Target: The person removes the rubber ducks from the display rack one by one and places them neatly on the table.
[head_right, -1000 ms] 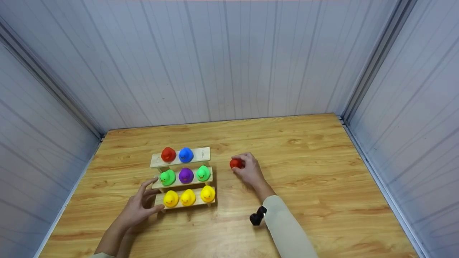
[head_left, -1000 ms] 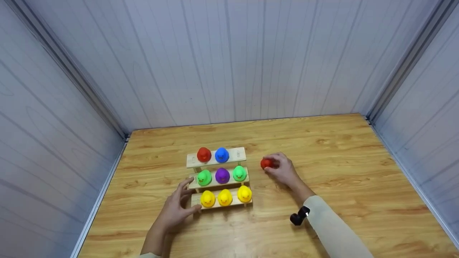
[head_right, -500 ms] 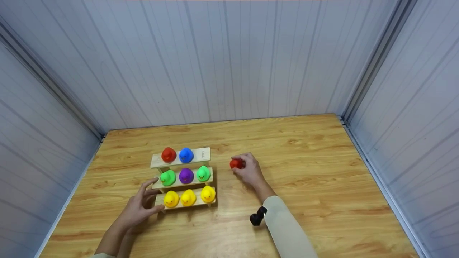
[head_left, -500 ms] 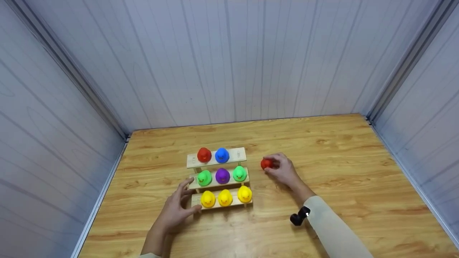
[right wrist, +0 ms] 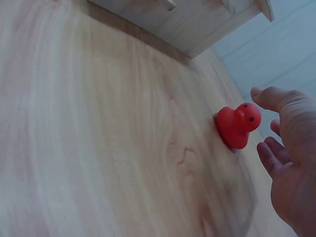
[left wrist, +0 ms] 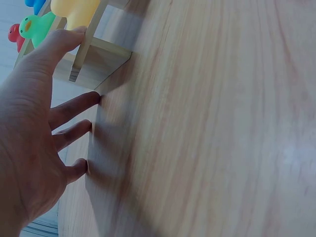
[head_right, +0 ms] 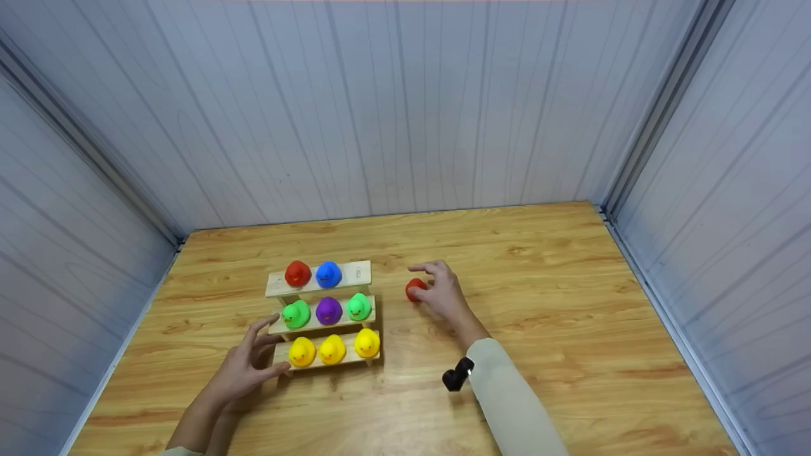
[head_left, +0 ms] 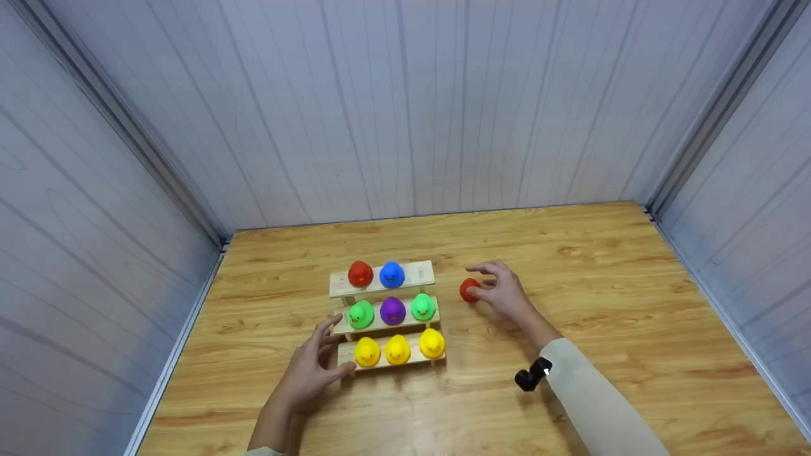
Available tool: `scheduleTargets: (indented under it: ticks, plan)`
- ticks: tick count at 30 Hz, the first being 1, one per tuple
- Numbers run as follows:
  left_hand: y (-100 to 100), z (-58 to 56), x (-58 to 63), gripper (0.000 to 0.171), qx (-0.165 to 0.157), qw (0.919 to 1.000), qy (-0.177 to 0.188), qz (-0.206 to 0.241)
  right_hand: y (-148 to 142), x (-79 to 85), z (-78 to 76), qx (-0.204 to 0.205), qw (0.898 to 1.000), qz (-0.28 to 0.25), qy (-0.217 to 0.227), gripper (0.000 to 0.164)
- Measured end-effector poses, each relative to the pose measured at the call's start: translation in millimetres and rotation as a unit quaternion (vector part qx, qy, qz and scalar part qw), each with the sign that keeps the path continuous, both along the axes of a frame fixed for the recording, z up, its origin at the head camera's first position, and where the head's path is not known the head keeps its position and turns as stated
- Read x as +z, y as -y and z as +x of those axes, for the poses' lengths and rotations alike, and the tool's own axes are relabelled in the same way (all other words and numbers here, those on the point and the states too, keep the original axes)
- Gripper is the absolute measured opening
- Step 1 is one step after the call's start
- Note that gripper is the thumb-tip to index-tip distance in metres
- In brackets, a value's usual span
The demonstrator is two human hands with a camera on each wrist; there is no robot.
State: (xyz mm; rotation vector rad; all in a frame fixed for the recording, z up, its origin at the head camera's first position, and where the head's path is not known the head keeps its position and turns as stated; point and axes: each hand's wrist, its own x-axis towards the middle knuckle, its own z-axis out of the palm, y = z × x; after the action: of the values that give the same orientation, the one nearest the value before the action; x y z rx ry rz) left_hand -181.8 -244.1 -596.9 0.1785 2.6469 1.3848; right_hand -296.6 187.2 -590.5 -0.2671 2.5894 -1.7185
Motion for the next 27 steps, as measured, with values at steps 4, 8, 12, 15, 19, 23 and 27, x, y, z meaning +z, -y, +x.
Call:
scheduleTargets:
  ticks: [4, 8, 12, 15, 19, 23, 27]
  plan:
    - [0, -0.6, 0.8, 0.094, 0.0, 1.0, 0.002, 0.001, 1, 8.0, -2.3, 0.011, 1.0, 0.002, -0.007, 0.043]
    - [0, -2.5, 1.4, 0.094, -0.003, 1.0, 0.003, 0.006, 2, 15.6, -4.5, 0.013, 1.0, 0.003, -0.018, 0.043]
    - [1, -2.7, 1.3, 0.094, -0.003, 0.9999, 0.004, 0.008, 5, 22.7, -6.7, 0.016, 1.0, 0.004, -0.025, 0.044]
    - [1, -2.7, 0.8, 0.095, -0.002, 0.9999, 0.005, 0.009, 8, 28.5, -7.5, 0.02, 0.999, 0.001, -0.028, 0.045]
    - [0, -4.5, 0.4, 0.093, -0.006, 0.9999, -0.006, 0.009, 14, 36.4, -9.1, 0.022, 0.999, -0.005, -0.034, 0.045]
    - [0, -6.2, 0.8, 0.093, -0.01, 0.9998, -0.009, 0.01, 21, 44.8, -10.3, 0.026, 0.999, -0.005, -0.039, 0.046]
    - [0, -6.2, 1.0, 0.094, -0.011, 0.9999, -0.004, 0.0, 30, 55.0, -10.1, 0.034, 0.998, -0.011, -0.045, 0.046]
